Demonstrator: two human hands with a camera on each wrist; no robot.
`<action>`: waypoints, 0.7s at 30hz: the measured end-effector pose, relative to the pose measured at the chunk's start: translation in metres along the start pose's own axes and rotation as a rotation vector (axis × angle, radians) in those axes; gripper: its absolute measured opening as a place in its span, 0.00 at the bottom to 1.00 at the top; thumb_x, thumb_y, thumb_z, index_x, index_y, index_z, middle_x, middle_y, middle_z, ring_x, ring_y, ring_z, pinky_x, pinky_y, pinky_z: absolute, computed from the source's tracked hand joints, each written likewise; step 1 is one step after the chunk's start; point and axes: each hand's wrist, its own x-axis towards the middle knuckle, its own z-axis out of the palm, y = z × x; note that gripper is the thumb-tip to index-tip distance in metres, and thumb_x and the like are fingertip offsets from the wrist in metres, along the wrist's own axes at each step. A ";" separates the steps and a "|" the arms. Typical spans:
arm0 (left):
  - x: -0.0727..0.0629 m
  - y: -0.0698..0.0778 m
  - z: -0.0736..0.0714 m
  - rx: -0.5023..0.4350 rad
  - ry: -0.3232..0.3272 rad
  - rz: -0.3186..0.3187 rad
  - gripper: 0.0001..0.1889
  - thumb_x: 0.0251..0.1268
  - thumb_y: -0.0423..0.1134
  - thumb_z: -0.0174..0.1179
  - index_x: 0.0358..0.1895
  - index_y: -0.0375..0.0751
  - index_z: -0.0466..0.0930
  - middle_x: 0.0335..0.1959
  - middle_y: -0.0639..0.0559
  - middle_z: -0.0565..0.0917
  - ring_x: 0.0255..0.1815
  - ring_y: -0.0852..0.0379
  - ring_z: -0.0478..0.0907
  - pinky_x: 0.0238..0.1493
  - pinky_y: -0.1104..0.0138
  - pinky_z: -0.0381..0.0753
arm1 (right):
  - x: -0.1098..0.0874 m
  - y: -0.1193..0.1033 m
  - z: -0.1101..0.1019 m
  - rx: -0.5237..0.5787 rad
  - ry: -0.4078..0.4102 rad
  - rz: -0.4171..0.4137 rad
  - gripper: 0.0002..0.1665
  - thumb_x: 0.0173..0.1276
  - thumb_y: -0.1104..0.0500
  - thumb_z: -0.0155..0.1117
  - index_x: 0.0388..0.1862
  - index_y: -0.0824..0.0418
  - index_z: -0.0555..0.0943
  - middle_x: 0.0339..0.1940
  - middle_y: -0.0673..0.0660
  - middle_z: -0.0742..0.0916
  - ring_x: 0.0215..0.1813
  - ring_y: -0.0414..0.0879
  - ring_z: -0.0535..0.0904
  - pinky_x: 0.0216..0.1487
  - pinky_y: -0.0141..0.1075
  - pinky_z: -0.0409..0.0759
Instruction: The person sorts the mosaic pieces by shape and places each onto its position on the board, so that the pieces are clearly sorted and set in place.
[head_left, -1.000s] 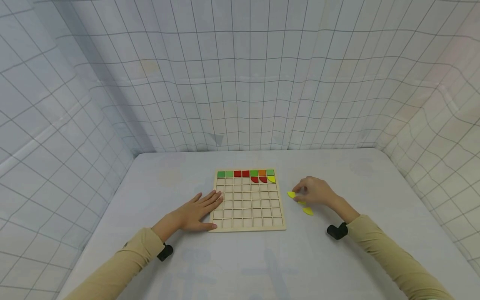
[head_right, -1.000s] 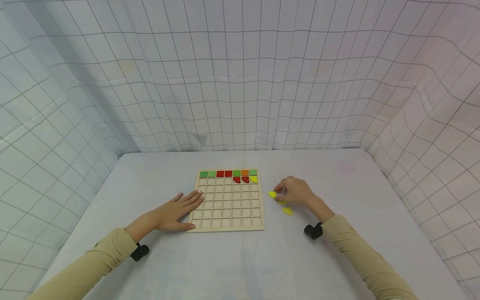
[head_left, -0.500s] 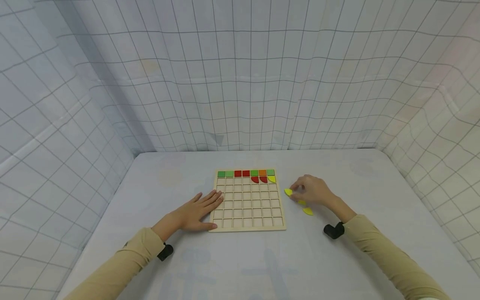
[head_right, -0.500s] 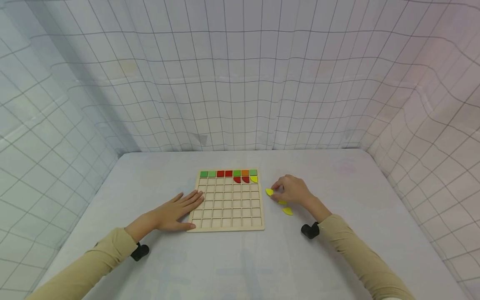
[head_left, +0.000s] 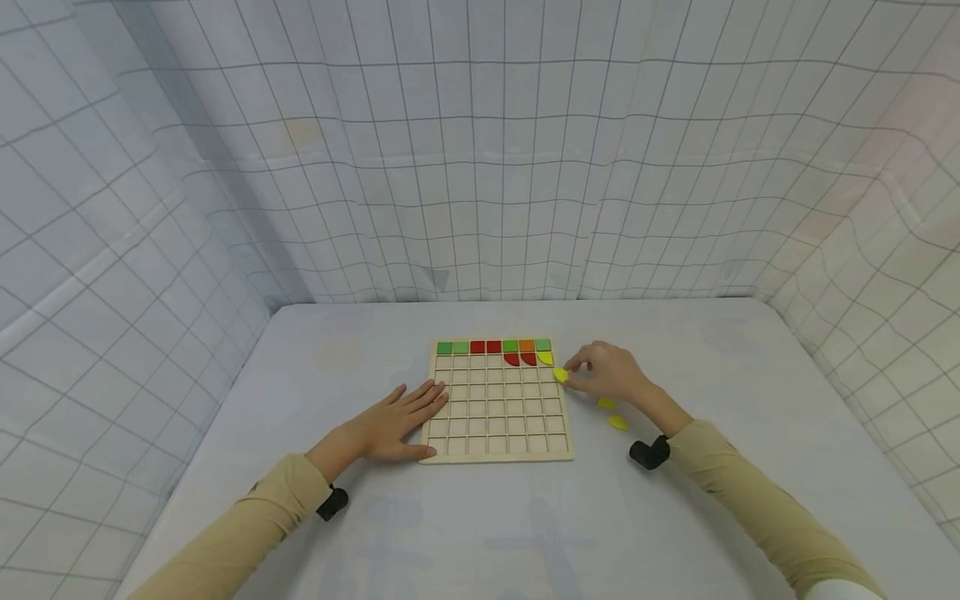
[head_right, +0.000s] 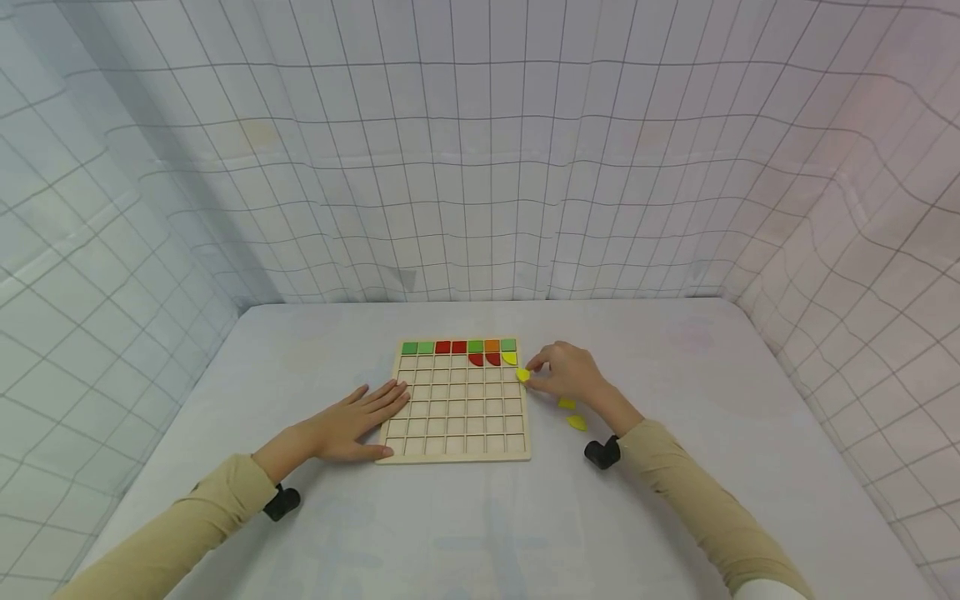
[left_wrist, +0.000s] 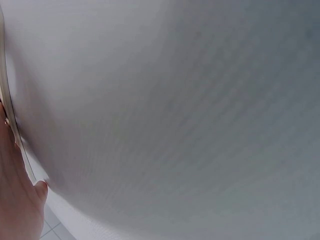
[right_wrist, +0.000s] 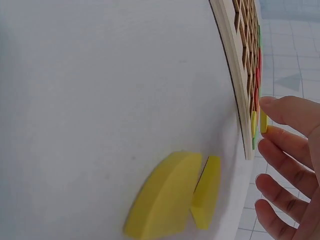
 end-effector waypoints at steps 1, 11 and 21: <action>0.000 0.000 0.000 -0.001 0.001 0.001 0.46 0.66 0.67 0.47 0.78 0.46 0.42 0.80 0.46 0.43 0.80 0.47 0.40 0.75 0.42 0.44 | 0.002 -0.001 0.000 -0.003 0.000 -0.007 0.15 0.56 0.45 0.72 0.40 0.51 0.89 0.34 0.46 0.87 0.34 0.41 0.74 0.30 0.30 0.71; 0.000 0.000 0.000 0.000 -0.009 0.000 0.46 0.66 0.68 0.46 0.78 0.46 0.41 0.80 0.47 0.42 0.80 0.47 0.39 0.75 0.43 0.44 | 0.017 -0.012 0.004 0.012 0.024 -0.075 0.15 0.56 0.46 0.72 0.38 0.53 0.89 0.35 0.48 0.88 0.32 0.40 0.75 0.28 0.30 0.71; 0.000 0.000 0.000 -0.010 -0.003 0.007 0.46 0.66 0.67 0.48 0.78 0.45 0.42 0.80 0.45 0.43 0.80 0.45 0.40 0.74 0.41 0.44 | 0.033 -0.031 0.007 0.002 0.030 -0.114 0.16 0.56 0.47 0.73 0.39 0.55 0.89 0.32 0.48 0.88 0.31 0.41 0.74 0.25 0.29 0.69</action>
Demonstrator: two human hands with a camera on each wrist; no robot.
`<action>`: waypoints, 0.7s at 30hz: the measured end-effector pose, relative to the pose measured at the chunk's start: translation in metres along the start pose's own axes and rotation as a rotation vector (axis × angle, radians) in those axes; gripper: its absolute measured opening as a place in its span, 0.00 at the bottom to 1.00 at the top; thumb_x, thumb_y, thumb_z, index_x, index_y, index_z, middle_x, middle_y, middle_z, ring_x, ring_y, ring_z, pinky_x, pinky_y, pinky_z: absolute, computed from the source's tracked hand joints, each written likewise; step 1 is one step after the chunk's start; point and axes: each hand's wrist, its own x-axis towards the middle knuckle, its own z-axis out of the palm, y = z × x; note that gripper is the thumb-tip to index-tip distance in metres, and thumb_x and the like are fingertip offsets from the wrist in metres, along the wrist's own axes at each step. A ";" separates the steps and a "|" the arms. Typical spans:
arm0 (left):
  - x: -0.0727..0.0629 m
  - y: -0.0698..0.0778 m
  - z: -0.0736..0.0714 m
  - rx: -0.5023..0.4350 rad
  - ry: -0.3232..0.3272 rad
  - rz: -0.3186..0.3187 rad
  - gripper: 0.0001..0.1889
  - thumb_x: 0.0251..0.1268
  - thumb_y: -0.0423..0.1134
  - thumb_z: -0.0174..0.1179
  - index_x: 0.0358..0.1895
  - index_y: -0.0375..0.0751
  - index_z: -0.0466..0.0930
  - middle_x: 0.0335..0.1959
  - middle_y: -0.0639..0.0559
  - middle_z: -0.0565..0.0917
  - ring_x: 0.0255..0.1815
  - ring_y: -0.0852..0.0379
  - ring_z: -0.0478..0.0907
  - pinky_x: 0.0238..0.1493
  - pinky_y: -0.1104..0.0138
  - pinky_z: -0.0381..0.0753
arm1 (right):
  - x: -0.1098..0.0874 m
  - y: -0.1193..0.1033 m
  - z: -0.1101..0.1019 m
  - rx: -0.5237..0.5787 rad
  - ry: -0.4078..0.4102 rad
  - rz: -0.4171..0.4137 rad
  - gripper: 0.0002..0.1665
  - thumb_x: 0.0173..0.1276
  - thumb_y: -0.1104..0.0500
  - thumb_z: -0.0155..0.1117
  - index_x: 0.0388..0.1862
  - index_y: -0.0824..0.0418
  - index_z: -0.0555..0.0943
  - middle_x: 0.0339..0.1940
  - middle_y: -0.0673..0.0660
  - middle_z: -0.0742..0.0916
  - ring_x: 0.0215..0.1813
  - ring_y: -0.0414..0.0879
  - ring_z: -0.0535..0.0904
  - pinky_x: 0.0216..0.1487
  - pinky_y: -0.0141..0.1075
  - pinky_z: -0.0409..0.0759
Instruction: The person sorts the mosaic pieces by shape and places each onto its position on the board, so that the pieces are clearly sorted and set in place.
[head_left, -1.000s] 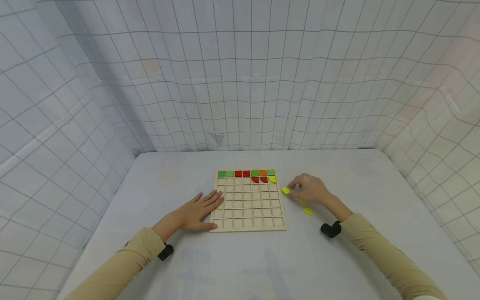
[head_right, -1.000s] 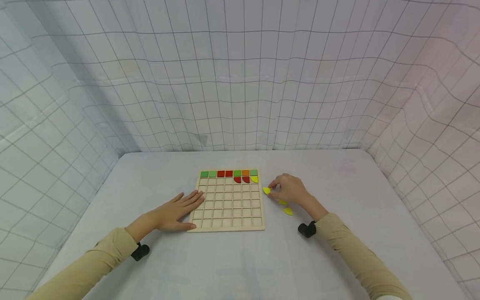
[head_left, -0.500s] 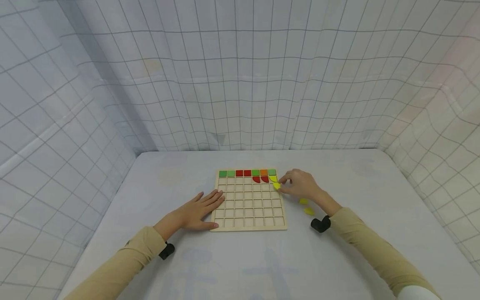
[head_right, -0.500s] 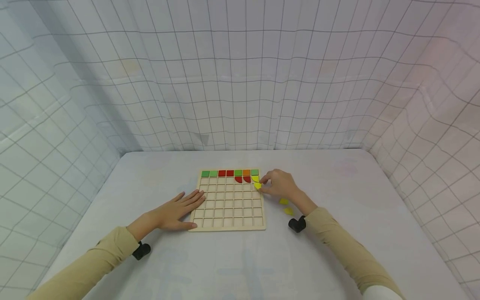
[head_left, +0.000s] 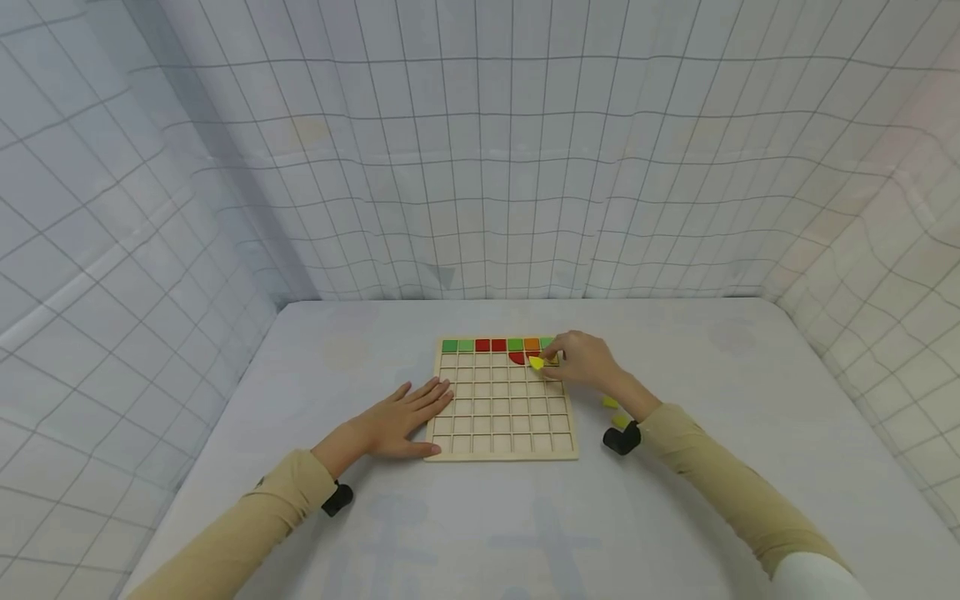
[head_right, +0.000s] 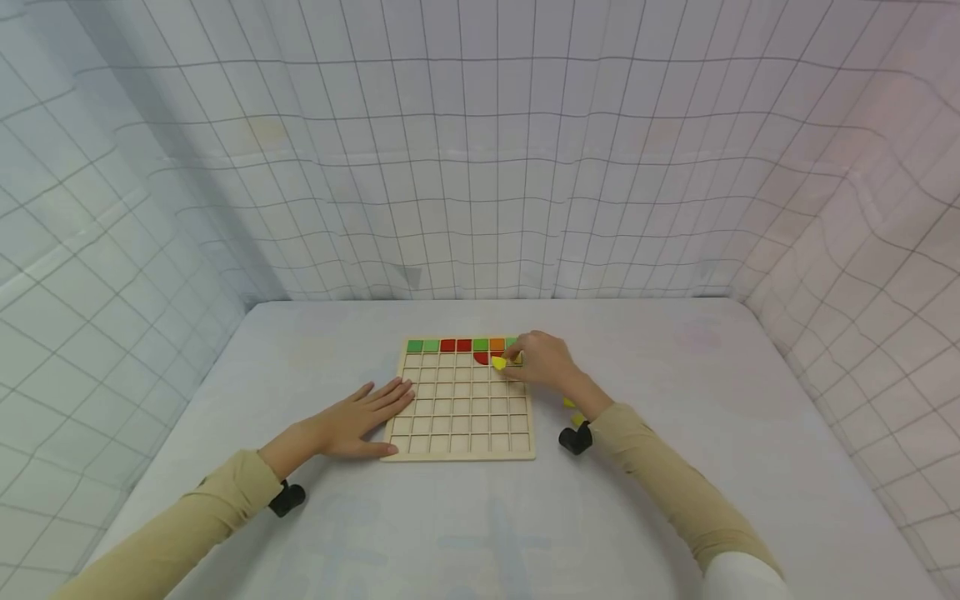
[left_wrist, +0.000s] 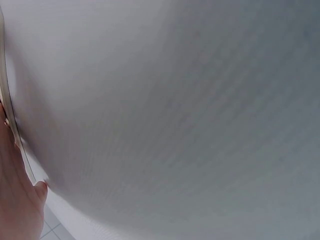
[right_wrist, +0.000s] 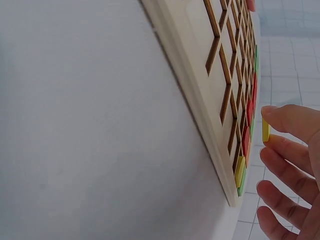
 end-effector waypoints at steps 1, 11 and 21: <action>0.000 0.000 0.000 0.002 0.002 0.002 0.46 0.66 0.67 0.48 0.78 0.45 0.42 0.80 0.45 0.43 0.80 0.45 0.40 0.74 0.41 0.44 | 0.002 -0.002 0.000 -0.001 0.001 -0.008 0.16 0.57 0.47 0.73 0.38 0.56 0.89 0.31 0.49 0.88 0.31 0.42 0.75 0.25 0.29 0.69; 0.001 -0.001 0.001 0.003 -0.006 -0.004 0.46 0.66 0.67 0.47 0.78 0.47 0.41 0.80 0.48 0.42 0.80 0.48 0.39 0.75 0.43 0.42 | 0.020 -0.017 0.004 -0.033 0.011 -0.018 0.16 0.58 0.46 0.71 0.36 0.57 0.89 0.31 0.49 0.88 0.31 0.41 0.75 0.26 0.28 0.69; -0.001 0.002 -0.003 -0.008 -0.008 -0.005 0.46 0.66 0.66 0.48 0.78 0.45 0.43 0.80 0.46 0.44 0.80 0.45 0.41 0.74 0.41 0.44 | 0.033 -0.023 0.012 -0.028 -0.005 -0.015 0.18 0.58 0.44 0.71 0.39 0.56 0.89 0.38 0.51 0.89 0.36 0.42 0.80 0.31 0.31 0.76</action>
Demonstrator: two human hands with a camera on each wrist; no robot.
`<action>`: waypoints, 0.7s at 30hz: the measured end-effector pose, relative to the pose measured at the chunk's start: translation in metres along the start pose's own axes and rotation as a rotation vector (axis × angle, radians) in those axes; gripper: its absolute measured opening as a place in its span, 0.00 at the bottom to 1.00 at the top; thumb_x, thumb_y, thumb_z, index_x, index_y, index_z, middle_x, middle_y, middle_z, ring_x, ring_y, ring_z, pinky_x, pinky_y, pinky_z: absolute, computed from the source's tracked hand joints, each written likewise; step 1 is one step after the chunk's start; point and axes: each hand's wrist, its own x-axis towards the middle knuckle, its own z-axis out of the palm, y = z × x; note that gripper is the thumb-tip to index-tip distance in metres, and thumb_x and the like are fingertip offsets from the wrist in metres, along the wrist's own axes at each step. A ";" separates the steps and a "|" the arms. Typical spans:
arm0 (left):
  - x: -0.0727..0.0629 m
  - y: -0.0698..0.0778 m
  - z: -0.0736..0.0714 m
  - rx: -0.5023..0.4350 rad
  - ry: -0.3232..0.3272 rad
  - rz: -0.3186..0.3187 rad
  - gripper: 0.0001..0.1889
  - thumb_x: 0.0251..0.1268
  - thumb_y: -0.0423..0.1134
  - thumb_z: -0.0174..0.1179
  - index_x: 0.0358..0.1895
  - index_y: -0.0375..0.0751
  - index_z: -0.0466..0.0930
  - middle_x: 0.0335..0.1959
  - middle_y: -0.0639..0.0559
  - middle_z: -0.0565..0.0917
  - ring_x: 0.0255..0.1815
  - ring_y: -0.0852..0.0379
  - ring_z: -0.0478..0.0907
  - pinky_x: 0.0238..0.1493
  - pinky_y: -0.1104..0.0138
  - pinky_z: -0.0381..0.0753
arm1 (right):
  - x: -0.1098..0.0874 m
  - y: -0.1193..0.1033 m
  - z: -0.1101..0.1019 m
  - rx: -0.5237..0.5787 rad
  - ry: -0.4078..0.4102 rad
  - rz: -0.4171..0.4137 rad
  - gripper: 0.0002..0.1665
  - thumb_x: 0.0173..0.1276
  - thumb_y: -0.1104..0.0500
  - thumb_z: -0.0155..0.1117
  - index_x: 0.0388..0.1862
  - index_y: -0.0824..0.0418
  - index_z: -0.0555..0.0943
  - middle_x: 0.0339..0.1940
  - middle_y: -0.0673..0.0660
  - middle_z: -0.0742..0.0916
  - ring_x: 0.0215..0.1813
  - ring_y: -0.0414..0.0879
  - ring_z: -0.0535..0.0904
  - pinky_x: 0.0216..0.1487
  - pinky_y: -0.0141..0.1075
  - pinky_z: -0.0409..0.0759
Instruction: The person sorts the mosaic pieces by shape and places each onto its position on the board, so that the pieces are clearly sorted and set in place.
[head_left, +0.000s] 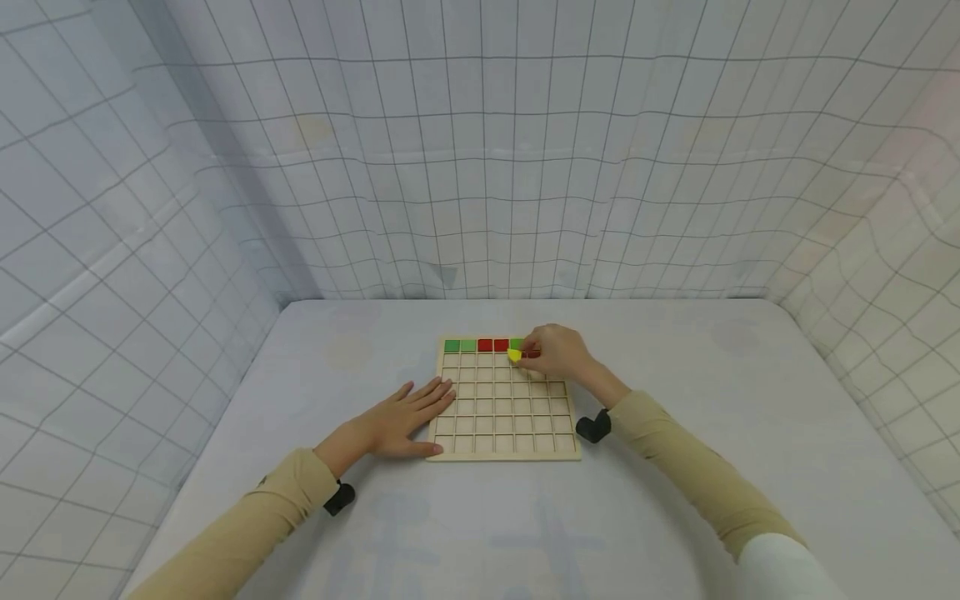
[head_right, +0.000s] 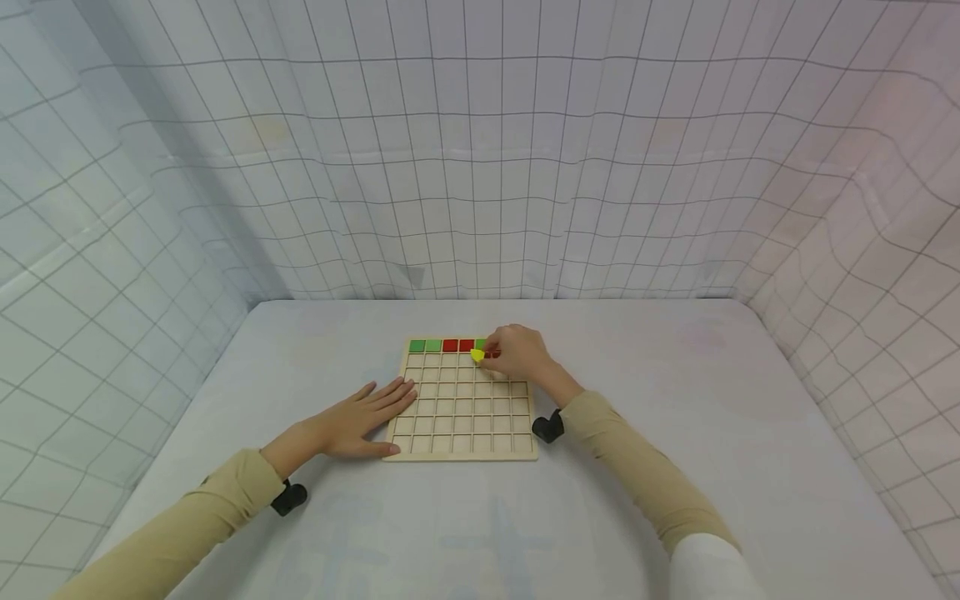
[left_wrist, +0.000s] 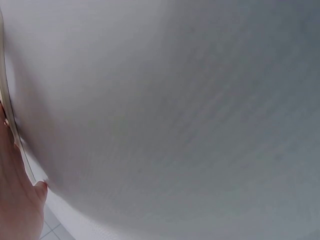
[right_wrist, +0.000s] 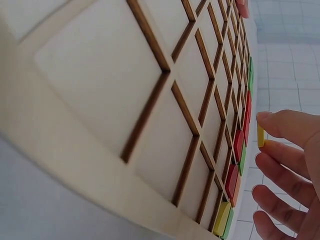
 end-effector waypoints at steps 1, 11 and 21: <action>0.000 0.000 0.000 -0.002 0.000 0.000 0.46 0.66 0.66 0.48 0.78 0.45 0.43 0.80 0.46 0.44 0.80 0.45 0.41 0.74 0.41 0.44 | 0.001 -0.001 0.000 0.001 -0.005 0.001 0.18 0.59 0.45 0.71 0.40 0.56 0.89 0.38 0.51 0.89 0.37 0.43 0.81 0.32 0.32 0.77; -0.001 -0.002 0.002 -0.005 0.009 0.004 0.46 0.66 0.66 0.48 0.78 0.45 0.43 0.80 0.46 0.43 0.80 0.45 0.41 0.75 0.41 0.43 | 0.009 -0.015 0.001 -0.020 -0.027 0.003 0.17 0.58 0.46 0.72 0.39 0.57 0.89 0.41 0.53 0.89 0.33 0.42 0.77 0.27 0.30 0.72; -0.001 0.000 0.001 -0.012 0.004 -0.007 0.45 0.66 0.66 0.48 0.78 0.45 0.44 0.80 0.46 0.44 0.80 0.45 0.41 0.75 0.42 0.43 | 0.019 -0.021 0.010 -0.053 -0.047 0.019 0.16 0.59 0.47 0.71 0.40 0.56 0.89 0.37 0.50 0.89 0.37 0.42 0.80 0.31 0.32 0.77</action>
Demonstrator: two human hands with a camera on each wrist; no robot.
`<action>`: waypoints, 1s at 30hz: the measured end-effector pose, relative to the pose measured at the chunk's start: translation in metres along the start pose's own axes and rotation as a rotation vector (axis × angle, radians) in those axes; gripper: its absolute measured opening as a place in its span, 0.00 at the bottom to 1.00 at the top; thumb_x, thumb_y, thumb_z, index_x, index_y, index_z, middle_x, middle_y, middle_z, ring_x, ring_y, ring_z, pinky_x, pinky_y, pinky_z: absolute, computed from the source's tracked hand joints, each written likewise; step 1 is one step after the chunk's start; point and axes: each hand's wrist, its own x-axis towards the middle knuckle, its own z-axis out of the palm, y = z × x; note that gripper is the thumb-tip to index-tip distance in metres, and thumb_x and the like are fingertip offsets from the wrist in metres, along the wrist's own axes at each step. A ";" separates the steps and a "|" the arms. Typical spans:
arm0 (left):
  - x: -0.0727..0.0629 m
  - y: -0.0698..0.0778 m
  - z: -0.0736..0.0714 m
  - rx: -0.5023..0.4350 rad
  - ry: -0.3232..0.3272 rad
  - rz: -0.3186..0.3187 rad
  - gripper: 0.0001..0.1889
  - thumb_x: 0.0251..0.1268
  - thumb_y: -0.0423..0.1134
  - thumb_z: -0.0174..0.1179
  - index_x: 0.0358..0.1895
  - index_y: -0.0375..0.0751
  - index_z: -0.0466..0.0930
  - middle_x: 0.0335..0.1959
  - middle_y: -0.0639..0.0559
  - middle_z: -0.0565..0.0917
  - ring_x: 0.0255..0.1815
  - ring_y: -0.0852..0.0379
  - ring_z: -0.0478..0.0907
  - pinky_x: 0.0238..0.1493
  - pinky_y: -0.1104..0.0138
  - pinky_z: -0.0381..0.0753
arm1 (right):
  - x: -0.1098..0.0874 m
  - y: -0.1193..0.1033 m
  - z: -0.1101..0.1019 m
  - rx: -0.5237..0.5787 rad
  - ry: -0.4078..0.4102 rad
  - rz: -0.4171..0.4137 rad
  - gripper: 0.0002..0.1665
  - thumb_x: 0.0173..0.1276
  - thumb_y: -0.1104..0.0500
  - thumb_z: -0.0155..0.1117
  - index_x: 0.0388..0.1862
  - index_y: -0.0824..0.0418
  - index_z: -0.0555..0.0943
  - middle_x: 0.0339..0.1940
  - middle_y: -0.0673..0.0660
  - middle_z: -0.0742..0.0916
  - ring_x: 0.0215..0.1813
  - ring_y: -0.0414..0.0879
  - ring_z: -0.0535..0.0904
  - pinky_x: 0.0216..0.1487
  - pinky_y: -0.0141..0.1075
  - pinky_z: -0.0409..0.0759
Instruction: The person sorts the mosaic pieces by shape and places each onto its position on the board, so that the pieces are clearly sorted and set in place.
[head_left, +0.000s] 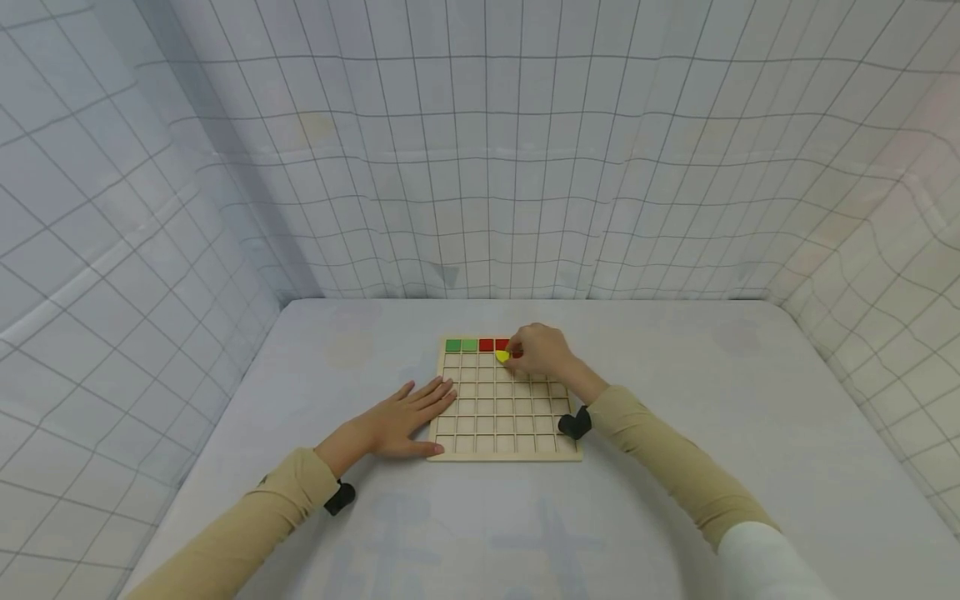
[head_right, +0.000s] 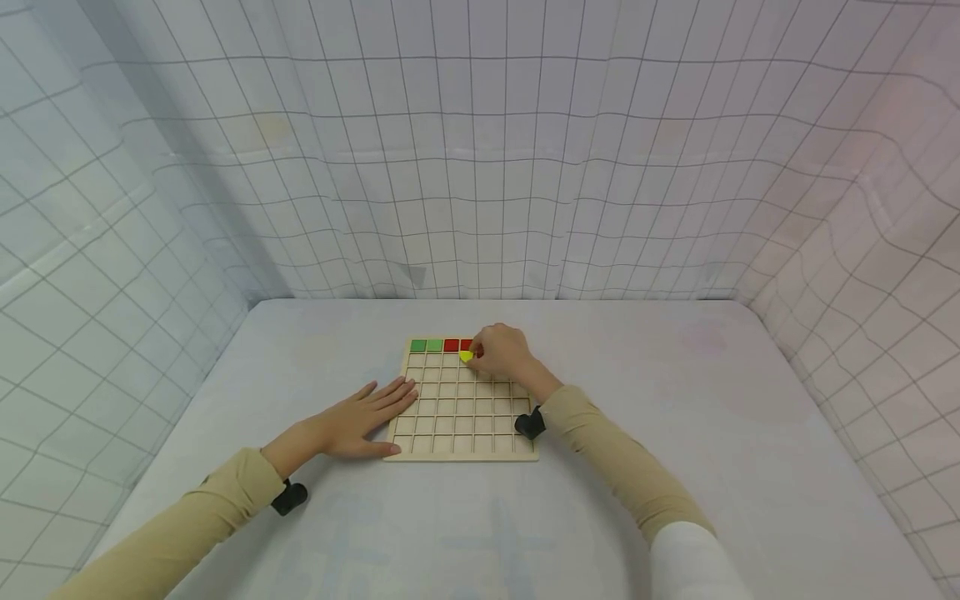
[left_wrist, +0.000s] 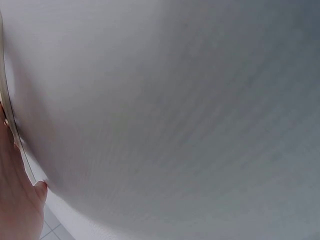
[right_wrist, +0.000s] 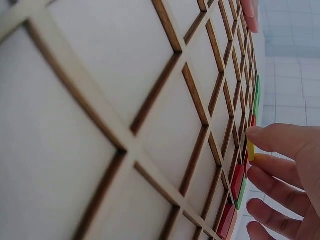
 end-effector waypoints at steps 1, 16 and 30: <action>0.000 0.000 0.000 0.001 -0.002 -0.002 0.45 0.66 0.65 0.48 0.78 0.45 0.44 0.80 0.46 0.44 0.80 0.46 0.41 0.75 0.42 0.43 | 0.000 0.000 0.000 -0.002 -0.001 0.000 0.16 0.59 0.47 0.71 0.41 0.56 0.89 0.36 0.50 0.89 0.37 0.42 0.80 0.30 0.32 0.77; 0.001 0.000 0.000 -0.004 -0.003 -0.003 0.46 0.66 0.65 0.49 0.78 0.44 0.44 0.80 0.45 0.44 0.80 0.45 0.41 0.74 0.41 0.43 | 0.000 0.002 0.005 0.004 -0.006 0.027 0.18 0.60 0.46 0.69 0.44 0.54 0.88 0.44 0.51 0.88 0.41 0.44 0.81 0.34 0.35 0.78; 0.001 0.000 -0.001 -0.007 -0.007 0.005 0.46 0.66 0.66 0.48 0.78 0.45 0.44 0.80 0.46 0.44 0.80 0.45 0.41 0.74 0.41 0.44 | -0.002 -0.001 0.004 0.025 0.015 0.021 0.15 0.60 0.48 0.70 0.42 0.55 0.88 0.41 0.51 0.89 0.41 0.44 0.83 0.34 0.35 0.80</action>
